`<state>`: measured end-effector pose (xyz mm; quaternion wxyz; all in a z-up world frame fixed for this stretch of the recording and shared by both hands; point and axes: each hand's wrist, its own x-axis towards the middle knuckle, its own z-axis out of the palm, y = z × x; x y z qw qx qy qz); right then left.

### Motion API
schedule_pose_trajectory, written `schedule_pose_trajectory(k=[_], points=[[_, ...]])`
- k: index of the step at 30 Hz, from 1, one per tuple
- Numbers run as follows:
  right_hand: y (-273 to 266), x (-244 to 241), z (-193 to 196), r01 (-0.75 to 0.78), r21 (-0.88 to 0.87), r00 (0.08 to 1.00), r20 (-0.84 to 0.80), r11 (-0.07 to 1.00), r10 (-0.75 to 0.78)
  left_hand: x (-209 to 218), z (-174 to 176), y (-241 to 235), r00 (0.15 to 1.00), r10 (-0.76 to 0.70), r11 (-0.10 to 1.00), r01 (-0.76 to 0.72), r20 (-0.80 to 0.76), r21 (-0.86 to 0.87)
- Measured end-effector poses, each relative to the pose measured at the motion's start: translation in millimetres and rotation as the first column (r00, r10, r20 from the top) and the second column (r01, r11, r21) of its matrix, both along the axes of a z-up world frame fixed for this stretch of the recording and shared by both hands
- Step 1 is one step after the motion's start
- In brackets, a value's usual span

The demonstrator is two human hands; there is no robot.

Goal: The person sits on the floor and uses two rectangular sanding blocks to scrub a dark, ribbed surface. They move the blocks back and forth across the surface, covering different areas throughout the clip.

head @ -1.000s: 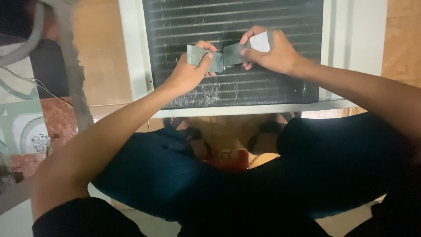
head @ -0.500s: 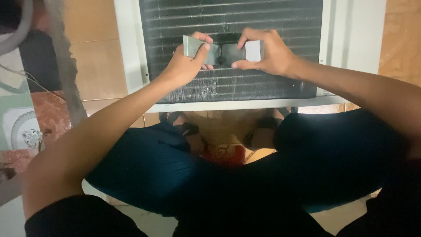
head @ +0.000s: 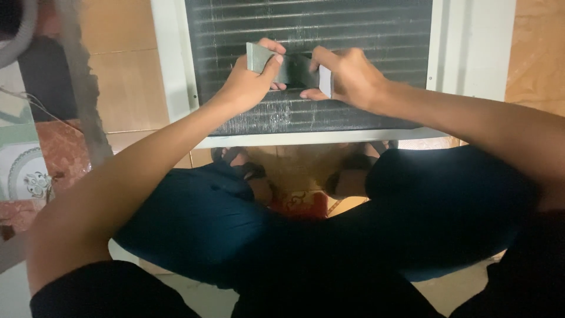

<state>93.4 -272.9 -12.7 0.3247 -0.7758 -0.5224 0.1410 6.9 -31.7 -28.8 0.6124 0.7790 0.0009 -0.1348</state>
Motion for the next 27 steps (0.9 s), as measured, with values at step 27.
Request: schedule_pose_trajectory(k=[27], points=[[29.7, -37.6, -19.9, -0.102, -0.252, 0.940, 0.292, 0.962, 0.176, -1.9, 16.1, 19.1, 0.987, -0.071, 0.992, 0.054, 0.142, 0.118]])
